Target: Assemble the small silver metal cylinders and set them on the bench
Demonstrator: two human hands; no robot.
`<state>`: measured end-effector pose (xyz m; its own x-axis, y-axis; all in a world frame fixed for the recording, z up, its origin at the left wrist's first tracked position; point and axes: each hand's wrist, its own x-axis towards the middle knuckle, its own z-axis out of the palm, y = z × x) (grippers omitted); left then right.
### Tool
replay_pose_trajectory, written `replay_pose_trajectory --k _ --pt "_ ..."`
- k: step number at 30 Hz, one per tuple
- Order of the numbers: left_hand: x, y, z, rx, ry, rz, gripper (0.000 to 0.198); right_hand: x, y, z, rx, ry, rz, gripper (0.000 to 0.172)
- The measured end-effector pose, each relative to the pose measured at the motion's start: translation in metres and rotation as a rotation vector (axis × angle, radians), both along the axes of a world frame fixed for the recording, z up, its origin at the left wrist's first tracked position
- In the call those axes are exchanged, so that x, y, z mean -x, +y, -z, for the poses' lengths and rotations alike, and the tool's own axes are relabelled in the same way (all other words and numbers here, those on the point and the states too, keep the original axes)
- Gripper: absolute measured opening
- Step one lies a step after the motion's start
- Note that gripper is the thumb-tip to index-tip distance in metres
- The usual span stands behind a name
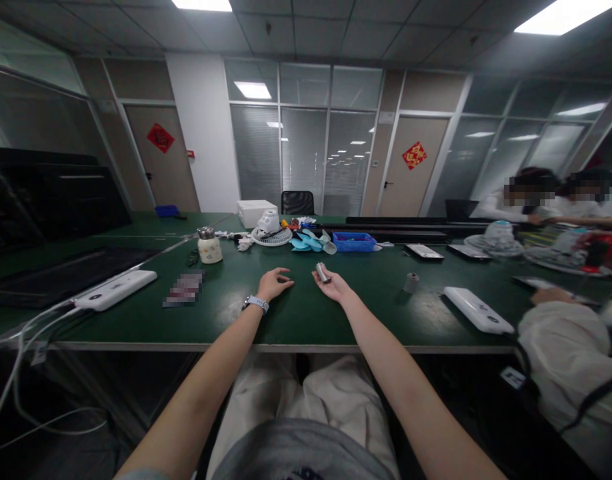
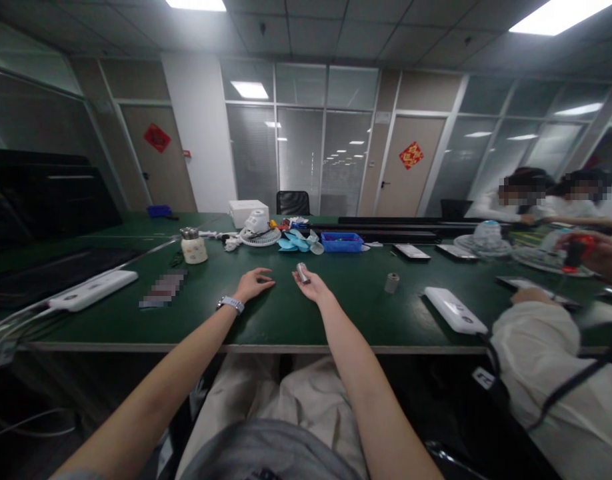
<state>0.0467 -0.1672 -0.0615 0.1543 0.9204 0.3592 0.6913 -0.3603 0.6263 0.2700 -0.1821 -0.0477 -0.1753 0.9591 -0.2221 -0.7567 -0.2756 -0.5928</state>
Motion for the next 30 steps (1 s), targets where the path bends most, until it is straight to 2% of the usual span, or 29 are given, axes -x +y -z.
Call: replay_pose_trajectory --k 9,19,30 --pt "-0.0004 0.0001 0.0005 0.008 -0.029 0.008 0.043 0.0011 -0.0058 -0.0022 -0.052 -0.06 -0.07 0.016" --pt "-0.0002 0.001 0.0023 -0.004 -0.048 0.018 0.039 -0.0006 -0.0023 0.0008 -0.073 -0.117 -0.076 0.041" --pt "0.0 0.0024 0.003 0.018 -0.049 0.009 0.039 -0.0011 -0.002 0.0008 -0.06 -0.094 -0.066 0.046"
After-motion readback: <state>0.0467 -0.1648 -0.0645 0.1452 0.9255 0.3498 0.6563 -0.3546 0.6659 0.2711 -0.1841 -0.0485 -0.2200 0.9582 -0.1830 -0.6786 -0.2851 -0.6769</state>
